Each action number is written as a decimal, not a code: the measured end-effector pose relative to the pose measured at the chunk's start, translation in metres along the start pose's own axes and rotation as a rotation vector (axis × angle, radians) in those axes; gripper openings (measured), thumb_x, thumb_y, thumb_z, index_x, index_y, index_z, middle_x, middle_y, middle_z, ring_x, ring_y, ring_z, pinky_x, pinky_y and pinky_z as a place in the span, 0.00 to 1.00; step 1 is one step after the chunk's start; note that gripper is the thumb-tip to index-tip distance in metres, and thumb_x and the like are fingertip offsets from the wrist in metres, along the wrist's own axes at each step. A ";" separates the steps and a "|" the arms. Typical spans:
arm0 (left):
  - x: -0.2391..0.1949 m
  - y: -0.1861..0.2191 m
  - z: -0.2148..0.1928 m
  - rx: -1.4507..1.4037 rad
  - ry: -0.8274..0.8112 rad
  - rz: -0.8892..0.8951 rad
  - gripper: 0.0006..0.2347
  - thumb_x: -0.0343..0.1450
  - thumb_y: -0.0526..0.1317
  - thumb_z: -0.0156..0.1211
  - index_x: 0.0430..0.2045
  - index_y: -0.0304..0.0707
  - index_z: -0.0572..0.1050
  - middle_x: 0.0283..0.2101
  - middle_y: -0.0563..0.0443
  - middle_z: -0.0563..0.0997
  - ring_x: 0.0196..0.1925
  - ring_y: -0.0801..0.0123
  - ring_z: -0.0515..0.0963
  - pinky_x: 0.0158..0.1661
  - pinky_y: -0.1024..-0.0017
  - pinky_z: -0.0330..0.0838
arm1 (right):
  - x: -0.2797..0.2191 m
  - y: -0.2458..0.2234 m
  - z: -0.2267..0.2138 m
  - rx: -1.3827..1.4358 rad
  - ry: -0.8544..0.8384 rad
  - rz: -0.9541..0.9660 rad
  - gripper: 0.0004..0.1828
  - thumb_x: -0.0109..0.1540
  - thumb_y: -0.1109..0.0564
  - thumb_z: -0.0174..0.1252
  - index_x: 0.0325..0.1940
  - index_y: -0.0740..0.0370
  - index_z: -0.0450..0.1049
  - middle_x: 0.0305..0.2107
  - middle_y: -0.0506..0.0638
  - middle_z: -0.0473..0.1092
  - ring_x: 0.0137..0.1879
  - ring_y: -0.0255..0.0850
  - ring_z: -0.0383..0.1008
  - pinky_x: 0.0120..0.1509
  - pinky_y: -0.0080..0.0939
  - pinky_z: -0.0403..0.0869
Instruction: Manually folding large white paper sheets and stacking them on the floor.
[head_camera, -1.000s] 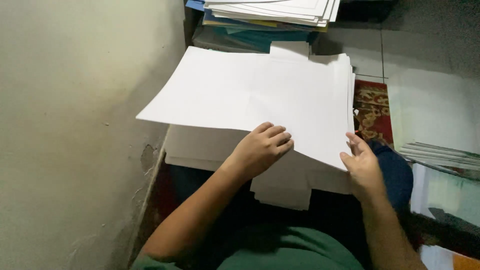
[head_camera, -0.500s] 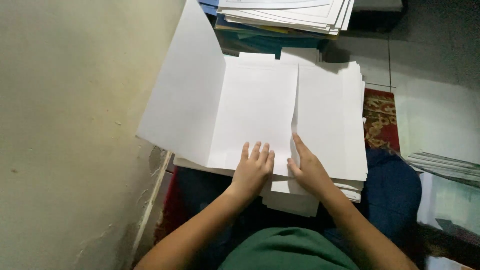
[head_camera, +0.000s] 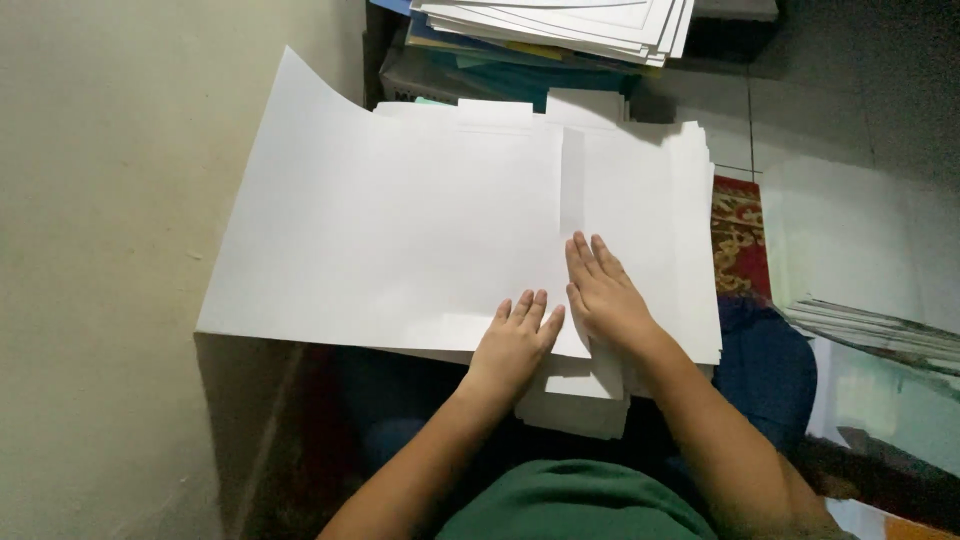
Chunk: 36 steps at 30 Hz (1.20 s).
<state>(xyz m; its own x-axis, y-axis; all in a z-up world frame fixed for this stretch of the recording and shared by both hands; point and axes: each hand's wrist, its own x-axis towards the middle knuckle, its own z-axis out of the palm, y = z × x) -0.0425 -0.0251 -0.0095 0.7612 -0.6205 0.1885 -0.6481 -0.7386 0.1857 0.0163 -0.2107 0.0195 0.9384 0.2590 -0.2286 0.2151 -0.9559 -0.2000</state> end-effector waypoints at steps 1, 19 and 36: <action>0.000 0.000 -0.006 0.002 0.001 0.001 0.24 0.69 0.29 0.59 0.63 0.38 0.68 0.62 0.30 0.74 0.66 0.41 0.71 0.60 0.42 0.64 | 0.001 0.001 0.004 0.000 0.003 0.000 0.35 0.70 0.47 0.32 0.81 0.57 0.44 0.78 0.53 0.39 0.82 0.50 0.33 0.81 0.49 0.36; 0.002 0.006 -0.024 -0.071 -0.101 -0.071 0.23 0.69 0.32 0.63 0.61 0.48 0.72 0.64 0.30 0.71 0.69 0.43 0.67 0.63 0.40 0.59 | 0.064 0.035 0.021 -0.101 0.159 -0.072 0.38 0.71 0.40 0.25 0.80 0.65 0.45 0.77 0.62 0.40 0.82 0.51 0.39 0.81 0.53 0.38; 0.002 0.006 0.012 -0.118 0.043 -0.077 0.22 0.67 0.30 0.65 0.57 0.44 0.76 0.61 0.26 0.73 0.67 0.38 0.69 0.60 0.35 0.59 | 0.115 0.047 -0.003 -0.084 0.187 -0.050 0.39 0.71 0.40 0.26 0.79 0.70 0.45 0.76 0.65 0.42 0.82 0.53 0.40 0.81 0.54 0.39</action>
<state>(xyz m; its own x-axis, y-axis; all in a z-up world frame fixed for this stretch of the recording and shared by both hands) -0.0445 -0.0338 -0.0191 0.8084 -0.5499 0.2098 -0.5884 -0.7457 0.3127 0.1355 -0.2264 -0.0133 0.9582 0.2834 -0.0381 0.2768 -0.9528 -0.1247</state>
